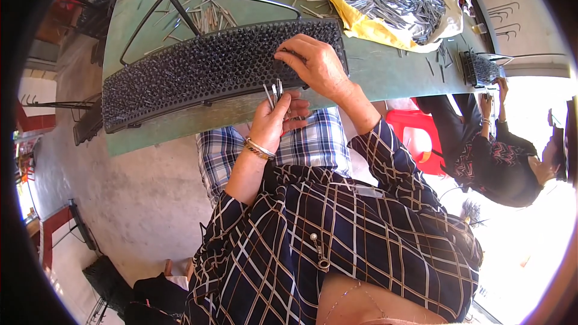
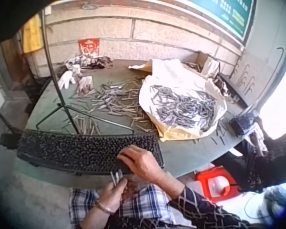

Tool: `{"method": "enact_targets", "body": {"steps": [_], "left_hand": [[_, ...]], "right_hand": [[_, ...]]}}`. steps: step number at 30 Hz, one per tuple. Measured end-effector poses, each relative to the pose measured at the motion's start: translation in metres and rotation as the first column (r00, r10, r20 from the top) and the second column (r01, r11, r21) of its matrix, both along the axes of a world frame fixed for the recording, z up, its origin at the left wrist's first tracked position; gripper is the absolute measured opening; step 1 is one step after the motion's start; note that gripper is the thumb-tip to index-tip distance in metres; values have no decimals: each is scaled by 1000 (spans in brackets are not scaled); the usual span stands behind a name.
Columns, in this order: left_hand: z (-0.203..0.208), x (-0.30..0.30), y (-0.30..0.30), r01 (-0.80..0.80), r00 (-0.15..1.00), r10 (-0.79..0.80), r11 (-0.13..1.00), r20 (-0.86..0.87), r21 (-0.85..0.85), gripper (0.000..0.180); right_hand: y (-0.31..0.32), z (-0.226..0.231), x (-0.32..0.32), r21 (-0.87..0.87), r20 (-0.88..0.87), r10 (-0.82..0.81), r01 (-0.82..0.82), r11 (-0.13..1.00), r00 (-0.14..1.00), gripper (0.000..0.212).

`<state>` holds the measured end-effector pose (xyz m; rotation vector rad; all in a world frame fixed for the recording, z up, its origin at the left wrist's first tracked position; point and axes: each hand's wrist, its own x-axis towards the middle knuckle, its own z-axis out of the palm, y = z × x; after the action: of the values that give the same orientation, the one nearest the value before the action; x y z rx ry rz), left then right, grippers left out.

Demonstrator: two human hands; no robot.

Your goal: Picking up small metal rods from a pile and inserting them into specific holes in a black grid base.

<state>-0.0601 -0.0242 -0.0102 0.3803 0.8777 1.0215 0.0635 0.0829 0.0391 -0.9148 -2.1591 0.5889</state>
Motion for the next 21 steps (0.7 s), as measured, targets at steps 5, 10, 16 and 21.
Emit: {"method": "enact_targets", "body": {"steps": [5,10,16,21], "left_hand": [[-2,-1,-1,-9,1000,9,1000,-2,-10,36],[-1,-2,-1,-5,1000,5,1000,7,5,36],[-2,-1,-1,1,1000,-1,1000,-2,-11,34],[-1,0,-1,13,1000,-13,1000,-8,-2,34]], "right_hand": [[1,-5,-4,-22,-47,27,-28,999,999,13],[-1,-8,-3,44,14,68,-68,997,998,13],[-5,-12,-4,-88,-32,-13,10,996,999,15],[-6,-12,-9,-100,-57,-21,15,995,998,16]]}}
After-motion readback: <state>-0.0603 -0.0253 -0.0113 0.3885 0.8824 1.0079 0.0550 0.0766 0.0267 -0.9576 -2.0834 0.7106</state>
